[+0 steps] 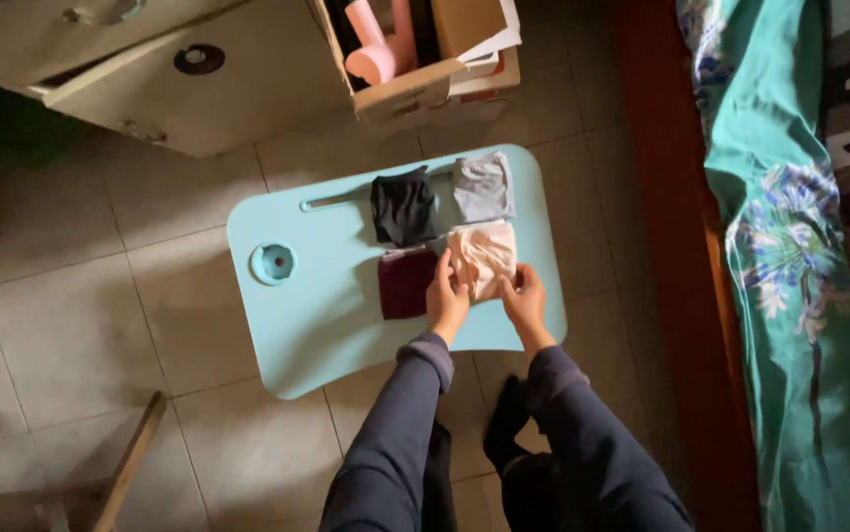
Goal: The person folds several pieces of underwear by hand on a small table, picking them up one by one from a pile on a bed. They fold white, black, maroon, beige, and pink garments, placing each neatly onto the table.
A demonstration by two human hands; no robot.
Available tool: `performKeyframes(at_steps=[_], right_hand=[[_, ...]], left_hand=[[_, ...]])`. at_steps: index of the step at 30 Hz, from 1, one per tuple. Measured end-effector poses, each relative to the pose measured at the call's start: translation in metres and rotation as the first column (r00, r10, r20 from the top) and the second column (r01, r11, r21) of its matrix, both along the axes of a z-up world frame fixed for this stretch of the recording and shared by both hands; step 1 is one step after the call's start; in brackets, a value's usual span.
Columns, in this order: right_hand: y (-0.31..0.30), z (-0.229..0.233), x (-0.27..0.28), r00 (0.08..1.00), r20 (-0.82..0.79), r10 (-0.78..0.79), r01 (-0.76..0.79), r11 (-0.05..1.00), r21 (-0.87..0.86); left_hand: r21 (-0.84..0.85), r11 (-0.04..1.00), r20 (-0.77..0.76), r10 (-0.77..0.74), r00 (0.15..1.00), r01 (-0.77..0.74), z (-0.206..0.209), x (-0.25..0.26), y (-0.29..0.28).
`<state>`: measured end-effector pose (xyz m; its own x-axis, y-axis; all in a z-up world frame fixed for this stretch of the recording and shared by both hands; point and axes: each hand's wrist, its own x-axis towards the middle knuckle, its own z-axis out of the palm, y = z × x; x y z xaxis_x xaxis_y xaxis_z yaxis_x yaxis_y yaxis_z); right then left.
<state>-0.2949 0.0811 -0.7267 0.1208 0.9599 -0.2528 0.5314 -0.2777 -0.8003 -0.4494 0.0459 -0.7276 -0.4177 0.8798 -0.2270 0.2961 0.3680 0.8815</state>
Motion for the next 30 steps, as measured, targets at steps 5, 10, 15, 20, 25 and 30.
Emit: performKeyframes(at_steps=[5,10,15,20,25,30], right_hand=[[-0.001,0.009,0.002,1.0,-0.027,-0.001,0.002,1.0,0.018],[0.007,0.018,0.003,0.997,0.069,0.018,-0.014,0.998,-0.062],[-0.003,0.034,0.025,0.999,0.034,0.011,-0.008,0.996,-0.087],[-0.024,0.09,0.08,0.994,-0.062,-0.086,0.077,0.987,-0.142],[-0.052,0.187,0.18,0.958,-0.191,-0.216,0.211,0.976,-0.046],[-0.103,0.311,0.312,0.507,-0.67,-0.542,0.646,0.753,-0.121]], left_hand=[[-0.009,0.997,-0.028,-0.074,0.997,0.074,0.006,0.0,-0.001],[-0.09,0.991,-0.076,-0.105,0.992,0.098,0.026,-0.004,0.002],[-0.152,0.986,-0.08,-0.085,0.993,0.072,0.055,-0.008,-0.008],[-0.031,0.982,-0.112,-0.189,0.976,0.187,0.142,0.015,-0.009],[0.279,0.893,-0.026,-0.36,0.933,0.352,0.28,0.08,0.004],[0.416,0.771,-0.004,-0.529,0.849,0.482,0.435,0.15,0.015]])
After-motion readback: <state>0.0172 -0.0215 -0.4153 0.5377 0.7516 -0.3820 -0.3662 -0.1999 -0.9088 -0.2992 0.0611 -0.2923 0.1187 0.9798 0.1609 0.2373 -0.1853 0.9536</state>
